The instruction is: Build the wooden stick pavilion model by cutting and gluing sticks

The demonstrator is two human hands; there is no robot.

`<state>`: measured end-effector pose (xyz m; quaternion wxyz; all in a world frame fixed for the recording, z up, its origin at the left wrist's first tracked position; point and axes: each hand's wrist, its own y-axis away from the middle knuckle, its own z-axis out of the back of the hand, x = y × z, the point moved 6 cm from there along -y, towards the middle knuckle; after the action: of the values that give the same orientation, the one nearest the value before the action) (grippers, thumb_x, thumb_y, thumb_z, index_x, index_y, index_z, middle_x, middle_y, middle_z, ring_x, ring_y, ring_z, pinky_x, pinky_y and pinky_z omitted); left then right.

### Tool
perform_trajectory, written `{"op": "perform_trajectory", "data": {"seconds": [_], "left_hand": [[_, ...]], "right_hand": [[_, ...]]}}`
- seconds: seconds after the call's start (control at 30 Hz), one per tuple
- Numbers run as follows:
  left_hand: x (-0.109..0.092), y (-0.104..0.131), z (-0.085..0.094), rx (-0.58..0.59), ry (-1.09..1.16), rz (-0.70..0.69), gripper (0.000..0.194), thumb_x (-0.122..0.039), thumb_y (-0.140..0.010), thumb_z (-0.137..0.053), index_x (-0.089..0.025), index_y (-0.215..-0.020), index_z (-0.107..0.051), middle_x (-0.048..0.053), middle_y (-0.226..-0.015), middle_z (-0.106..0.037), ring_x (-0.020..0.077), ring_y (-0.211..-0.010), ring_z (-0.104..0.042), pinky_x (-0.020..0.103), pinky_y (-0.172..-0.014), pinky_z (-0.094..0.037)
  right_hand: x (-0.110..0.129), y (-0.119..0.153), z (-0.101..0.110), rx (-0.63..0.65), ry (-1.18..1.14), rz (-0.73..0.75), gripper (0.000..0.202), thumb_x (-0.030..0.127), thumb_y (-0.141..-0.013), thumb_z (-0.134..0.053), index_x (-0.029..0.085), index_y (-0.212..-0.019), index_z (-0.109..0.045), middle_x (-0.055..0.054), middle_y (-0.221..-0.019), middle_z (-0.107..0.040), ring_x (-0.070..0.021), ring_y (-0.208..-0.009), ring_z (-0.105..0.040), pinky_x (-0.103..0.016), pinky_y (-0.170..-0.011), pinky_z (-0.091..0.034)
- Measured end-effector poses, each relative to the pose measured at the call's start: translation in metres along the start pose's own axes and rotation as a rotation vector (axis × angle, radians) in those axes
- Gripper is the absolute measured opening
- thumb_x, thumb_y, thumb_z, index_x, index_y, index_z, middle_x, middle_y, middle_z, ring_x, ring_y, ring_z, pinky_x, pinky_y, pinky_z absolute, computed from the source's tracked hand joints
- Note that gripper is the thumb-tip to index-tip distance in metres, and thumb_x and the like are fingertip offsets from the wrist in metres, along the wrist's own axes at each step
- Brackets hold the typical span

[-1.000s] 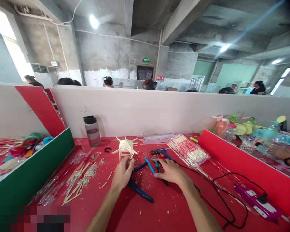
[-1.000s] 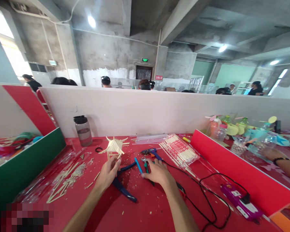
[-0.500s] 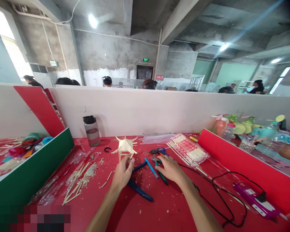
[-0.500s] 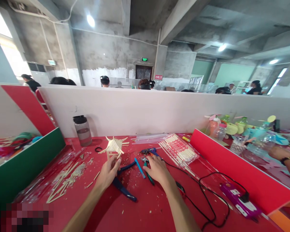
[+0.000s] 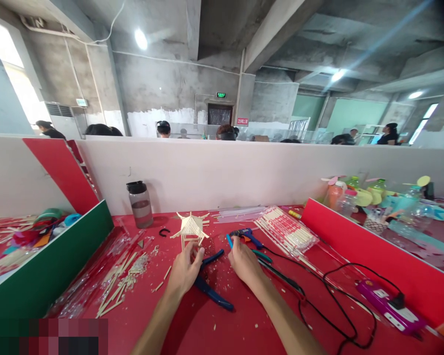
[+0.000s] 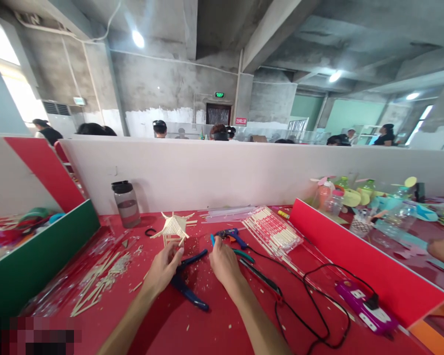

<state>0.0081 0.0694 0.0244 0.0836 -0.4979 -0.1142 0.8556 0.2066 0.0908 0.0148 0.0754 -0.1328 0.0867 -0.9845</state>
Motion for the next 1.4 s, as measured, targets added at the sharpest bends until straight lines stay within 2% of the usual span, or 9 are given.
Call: {"op": "perform_trajectory", "data": {"seconds": [0.13, 0.3, 0.43, 0.63, 0.87, 1.03, 1.2, 1.3, 1.4], "left_hand": [[0.005, 0.001, -0.001, 0.004, 0.010, 0.004, 0.040, -0.054, -0.093, -0.046, -0.020, -0.106, -0.061, 0.000, -0.068, -0.062, 0.0170, -0.059, -0.058, 0.025, -0.057, -0.040], [0.009, 0.000, -0.001, -0.016, 0.108, 0.038, 0.045, -0.060, -0.089, -0.050, -0.019, -0.102, -0.064, 0.000, -0.065, -0.062, 0.0173, -0.056, -0.058, 0.026, -0.055, -0.040], [0.008, -0.001, 0.001, -0.033, 0.212, 0.036, 0.049, -0.063, -0.086, -0.052, -0.018, -0.102, -0.065, -0.001, -0.061, -0.059, 0.0169, -0.053, -0.055, 0.026, -0.052, -0.040], [0.011, -0.001, -0.001, -0.040, 0.191, 0.036, 0.048, -0.062, -0.086, -0.052, -0.018, -0.099, -0.065, -0.001, -0.060, -0.060, 0.0172, -0.052, -0.056, 0.026, -0.051, -0.039], [0.006, 0.002, 0.001, -0.045, 0.024, -0.007, 0.042, -0.056, -0.091, -0.049, -0.020, -0.107, -0.063, 0.001, -0.068, -0.065, 0.0201, -0.064, -0.062, 0.027, -0.061, -0.041], [0.006, 0.001, 0.002, -0.032, -0.019, -0.003, 0.040, -0.053, -0.093, -0.046, -0.020, -0.108, -0.063, 0.001, -0.070, -0.065, 0.0202, -0.065, -0.062, 0.027, -0.061, -0.041], [0.008, 0.000, -0.001, -0.023, -0.023, 0.006, 0.039, -0.052, -0.094, -0.046, -0.019, -0.106, -0.062, 0.001, -0.068, -0.063, 0.0189, -0.062, -0.061, 0.025, -0.059, -0.039], [0.006, 0.000, -0.002, -0.024, 0.022, 0.010, 0.041, -0.054, -0.092, -0.047, -0.019, -0.107, -0.063, 0.001, -0.068, -0.064, 0.0181, -0.060, -0.060, 0.025, -0.056, -0.039], [0.006, 0.000, -0.003, -0.031, 0.112, 0.016, 0.046, -0.058, -0.090, -0.049, -0.018, -0.106, -0.064, 0.001, -0.067, -0.064, 0.0173, -0.057, -0.059, 0.025, -0.053, -0.039]], "right_hand": [[-0.004, -0.003, 0.003, -0.164, -0.227, 0.060, 0.040, 0.006, -0.094, -0.035, 0.008, -0.132, -0.048, -0.021, -0.126, -0.064, -0.0255, -0.117, -0.063, -0.031, -0.094, -0.046], [-0.005, -0.006, 0.006, -0.232, -0.403, 0.074, 0.030, 0.027, -0.101, -0.029, 0.017, -0.106, -0.057, -0.012, -0.092, -0.071, -0.0253, -0.086, -0.070, -0.030, -0.071, -0.049], [-0.007, -0.008, 0.020, -0.334, -0.549, 0.079, 0.036, 0.040, -0.102, -0.028, 0.020, -0.099, -0.057, -0.008, -0.084, -0.069, -0.0234, -0.076, -0.068, -0.030, -0.068, -0.047], [-0.005, -0.007, 0.016, -0.407, -0.729, 0.089, 0.043, 0.050, -0.100, -0.034, 0.019, -0.108, -0.063, -0.013, -0.104, -0.072, -0.0264, -0.100, -0.068, -0.035, -0.085, -0.051], [0.011, -0.006, 0.003, -0.358, -0.846, 0.150, 0.042, 0.053, -0.098, -0.039, 0.021, -0.108, -0.065, -0.012, -0.107, -0.072, -0.0275, -0.105, -0.066, -0.037, -0.090, -0.050], [0.007, -0.005, 0.005, -0.333, -0.996, 0.115, 0.038, 0.054, -0.099, -0.041, 0.022, -0.093, -0.059, -0.003, -0.082, -0.065, -0.0196, -0.077, -0.061, -0.030, -0.071, -0.049], [0.002, -0.009, -0.012, -0.173, -1.195, 0.053, 0.037, 0.059, -0.095, -0.044, 0.025, -0.082, -0.048, 0.006, -0.062, -0.048, -0.0130, -0.051, -0.044, -0.025, -0.050, -0.038], [0.001, -0.012, -0.022, -0.123, -1.259, 0.025, 0.038, 0.062, -0.090, -0.051, 0.025, -0.083, -0.050, 0.003, -0.069, -0.055, -0.0142, -0.053, -0.049, -0.025, -0.050, -0.040], [-0.002, -0.014, -0.021, -0.176, -1.280, 0.005, 0.039, 0.062, -0.087, -0.056, 0.024, -0.090, -0.058, -0.002, -0.080, -0.063, -0.0201, -0.070, -0.061, -0.031, -0.063, -0.050]]}}
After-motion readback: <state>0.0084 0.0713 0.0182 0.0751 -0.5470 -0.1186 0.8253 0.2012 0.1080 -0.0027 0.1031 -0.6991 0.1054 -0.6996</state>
